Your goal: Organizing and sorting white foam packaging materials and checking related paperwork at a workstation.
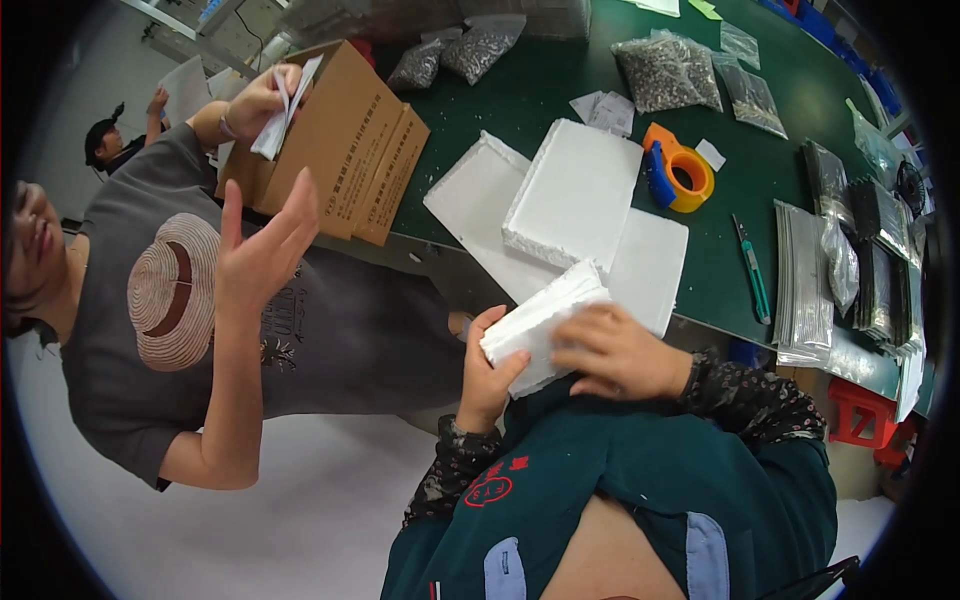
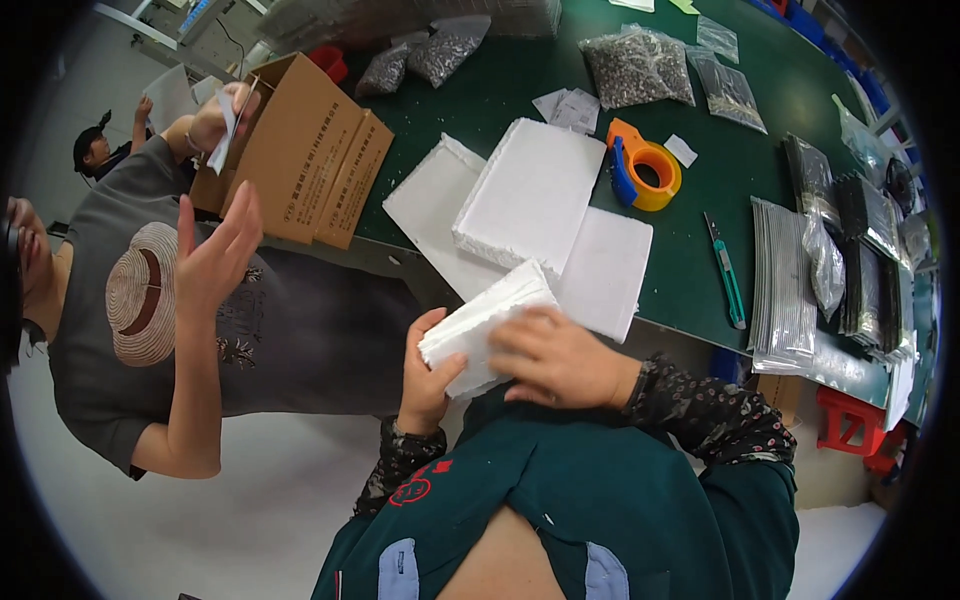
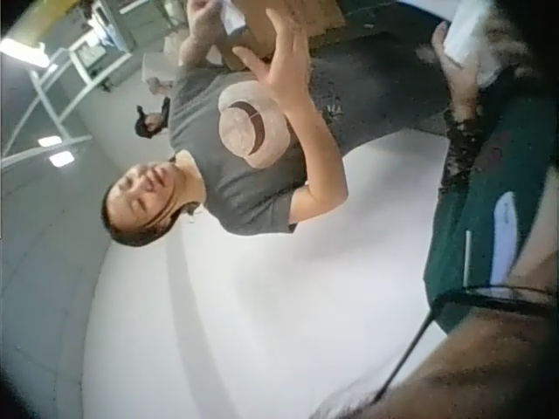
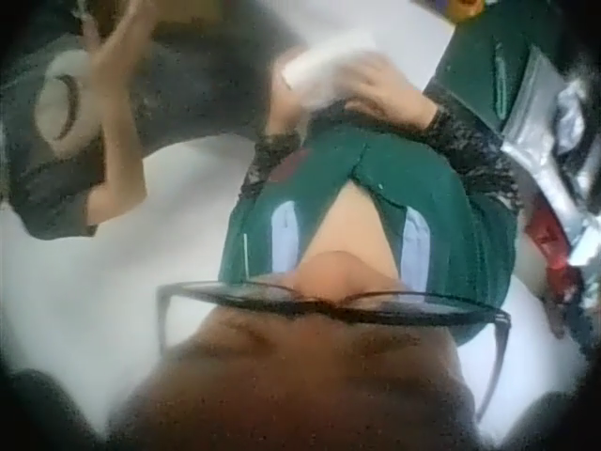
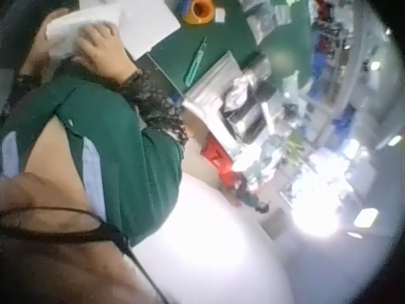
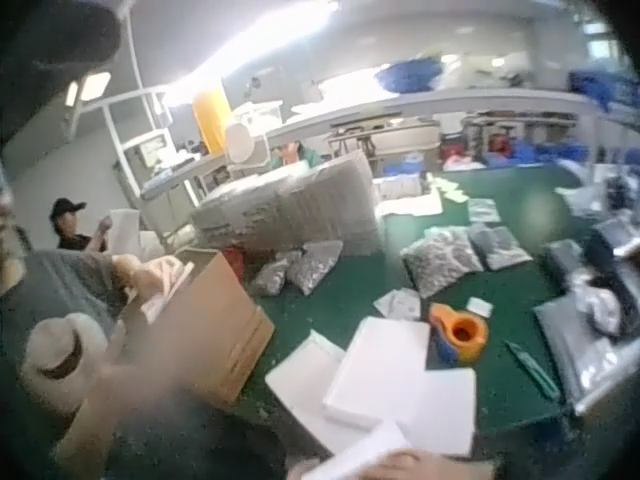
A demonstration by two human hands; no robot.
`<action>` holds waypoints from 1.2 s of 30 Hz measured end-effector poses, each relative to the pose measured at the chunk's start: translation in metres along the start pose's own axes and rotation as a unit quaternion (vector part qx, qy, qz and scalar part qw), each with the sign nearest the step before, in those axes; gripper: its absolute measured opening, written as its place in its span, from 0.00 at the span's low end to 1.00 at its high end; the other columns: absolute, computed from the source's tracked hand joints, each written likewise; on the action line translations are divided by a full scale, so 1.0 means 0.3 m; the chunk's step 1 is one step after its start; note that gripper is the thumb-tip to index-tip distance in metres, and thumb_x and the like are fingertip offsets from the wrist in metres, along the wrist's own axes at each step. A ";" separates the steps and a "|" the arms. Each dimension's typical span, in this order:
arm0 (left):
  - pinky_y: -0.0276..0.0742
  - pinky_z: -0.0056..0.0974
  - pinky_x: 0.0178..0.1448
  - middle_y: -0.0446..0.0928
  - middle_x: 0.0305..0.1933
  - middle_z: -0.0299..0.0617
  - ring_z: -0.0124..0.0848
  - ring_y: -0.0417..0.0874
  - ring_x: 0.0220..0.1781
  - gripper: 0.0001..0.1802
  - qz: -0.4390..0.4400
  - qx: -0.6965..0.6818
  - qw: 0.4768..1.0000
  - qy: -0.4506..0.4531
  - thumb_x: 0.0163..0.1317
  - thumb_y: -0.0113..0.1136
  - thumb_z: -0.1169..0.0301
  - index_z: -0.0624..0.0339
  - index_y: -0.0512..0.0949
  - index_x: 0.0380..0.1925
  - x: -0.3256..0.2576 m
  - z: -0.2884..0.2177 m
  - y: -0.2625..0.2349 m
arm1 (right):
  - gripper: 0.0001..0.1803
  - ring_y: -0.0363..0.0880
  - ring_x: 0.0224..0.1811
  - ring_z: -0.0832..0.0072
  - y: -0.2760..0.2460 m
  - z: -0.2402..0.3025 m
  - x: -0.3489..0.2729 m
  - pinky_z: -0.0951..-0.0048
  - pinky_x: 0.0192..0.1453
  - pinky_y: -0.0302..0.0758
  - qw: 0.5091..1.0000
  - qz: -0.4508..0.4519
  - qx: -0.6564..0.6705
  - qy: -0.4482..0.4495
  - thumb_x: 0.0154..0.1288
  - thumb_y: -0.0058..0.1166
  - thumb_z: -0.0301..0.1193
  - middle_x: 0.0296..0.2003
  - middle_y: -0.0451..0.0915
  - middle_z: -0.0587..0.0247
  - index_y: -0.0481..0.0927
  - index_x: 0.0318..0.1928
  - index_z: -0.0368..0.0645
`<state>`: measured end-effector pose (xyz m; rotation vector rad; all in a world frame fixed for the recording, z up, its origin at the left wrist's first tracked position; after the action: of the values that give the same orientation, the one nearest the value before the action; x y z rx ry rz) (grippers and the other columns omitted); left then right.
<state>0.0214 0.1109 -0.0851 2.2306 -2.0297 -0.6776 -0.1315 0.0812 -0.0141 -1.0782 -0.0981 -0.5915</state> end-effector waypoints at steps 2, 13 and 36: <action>0.64 0.32 0.53 0.66 0.47 0.45 0.30 0.68 0.49 0.30 0.007 0.126 0.982 0.139 0.46 0.56 0.78 0.63 0.58 0.52 -0.007 -0.085 0.014 | 0.34 0.61 0.55 0.59 -0.097 -0.049 0.033 0.53 0.58 0.54 0.997 -0.037 -0.010 0.064 0.39 0.62 0.38 0.51 0.63 0.53 0.66 0.50 0.45; 0.57 0.37 0.58 0.60 0.54 0.49 0.34 0.63 0.55 0.40 -0.009 0.127 0.938 0.321 0.49 0.60 0.67 0.61 0.47 0.57 -0.006 -0.340 0.081 | 0.33 0.71 0.44 0.71 -0.094 -0.124 0.110 0.71 0.48 0.68 0.950 -0.003 0.253 0.183 0.37 0.66 0.32 0.39 0.72 0.59 0.64 0.46 0.40; 0.71 0.36 0.40 0.73 0.37 0.48 0.33 0.76 0.38 0.28 -0.136 0.252 0.938 0.195 0.45 0.64 0.65 0.63 0.61 0.43 0.039 -0.121 0.045 | 0.26 0.71 0.44 0.60 -0.082 -0.305 0.038 0.68 0.47 0.68 0.925 0.123 -0.168 0.317 0.46 0.56 0.43 0.41 0.74 0.53 0.72 0.45 0.41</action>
<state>0.0220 0.0887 -0.0512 2.6629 -1.8563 0.3178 -0.1530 -0.0093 -0.0348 -1.1553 0.7192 -0.7165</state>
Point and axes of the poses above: each hand's wrist, its own x-axis towards the middle knuckle, its own y-axis out of the palm, z = x × y, the point moved 6 cm from there along x, towards the middle knuckle
